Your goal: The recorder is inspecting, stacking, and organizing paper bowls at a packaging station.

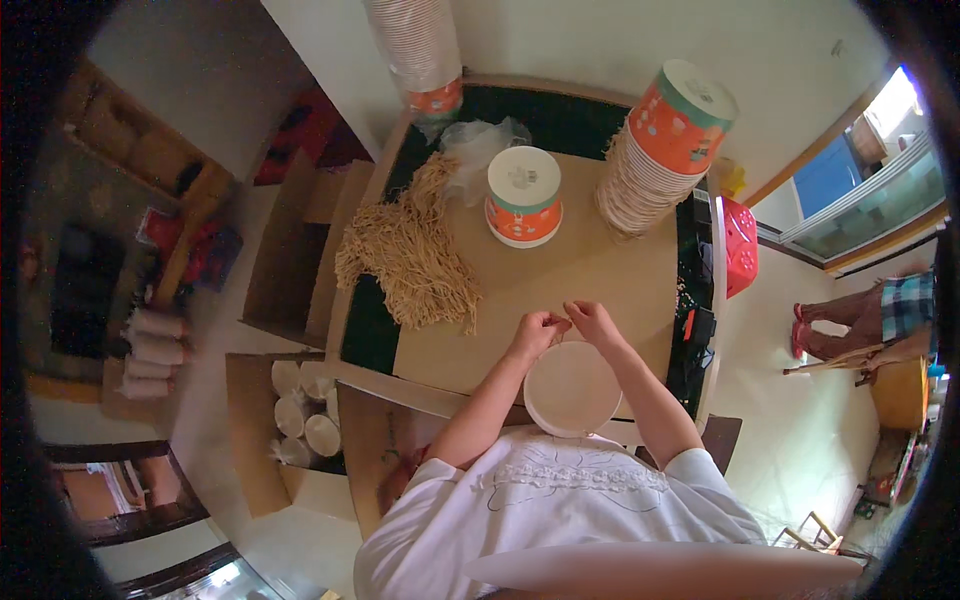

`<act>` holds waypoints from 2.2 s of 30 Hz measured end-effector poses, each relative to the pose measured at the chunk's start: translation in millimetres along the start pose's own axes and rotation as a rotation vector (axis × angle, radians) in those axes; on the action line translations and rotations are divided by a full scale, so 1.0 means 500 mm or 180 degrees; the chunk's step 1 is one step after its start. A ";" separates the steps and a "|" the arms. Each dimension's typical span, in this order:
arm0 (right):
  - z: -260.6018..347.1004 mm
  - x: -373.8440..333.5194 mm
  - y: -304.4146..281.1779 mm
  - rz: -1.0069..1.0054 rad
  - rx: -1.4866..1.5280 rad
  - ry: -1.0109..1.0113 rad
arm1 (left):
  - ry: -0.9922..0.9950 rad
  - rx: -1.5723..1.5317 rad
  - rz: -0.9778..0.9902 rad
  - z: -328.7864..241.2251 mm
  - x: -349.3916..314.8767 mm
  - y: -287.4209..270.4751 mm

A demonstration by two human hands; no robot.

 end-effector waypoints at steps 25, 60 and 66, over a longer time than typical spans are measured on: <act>0.021 -0.087 0.019 -0.0279 -0.0564 -0.1371 | -0.0094 -0.0466 0.0808 -0.030 -0.013 -0.077; -0.006 -0.057 0.005 -0.0228 -0.0213 -0.1177 | 0.1838 0.1715 0.0183 -0.041 -0.046 -0.033; 0.017 -0.053 0.016 -0.0322 -0.0179 -0.1049 | 0.1921 0.2270 -0.0028 -0.035 -0.046 -0.030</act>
Point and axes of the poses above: each hand's wrist, its own x-axis towards the middle knuckle, its own y-axis out of the palm, z = x × y, the point moved 3 cm from there along x, towards the middle knuckle, and after that the axes turned 6 degrees about z, right-handed, at the moved point
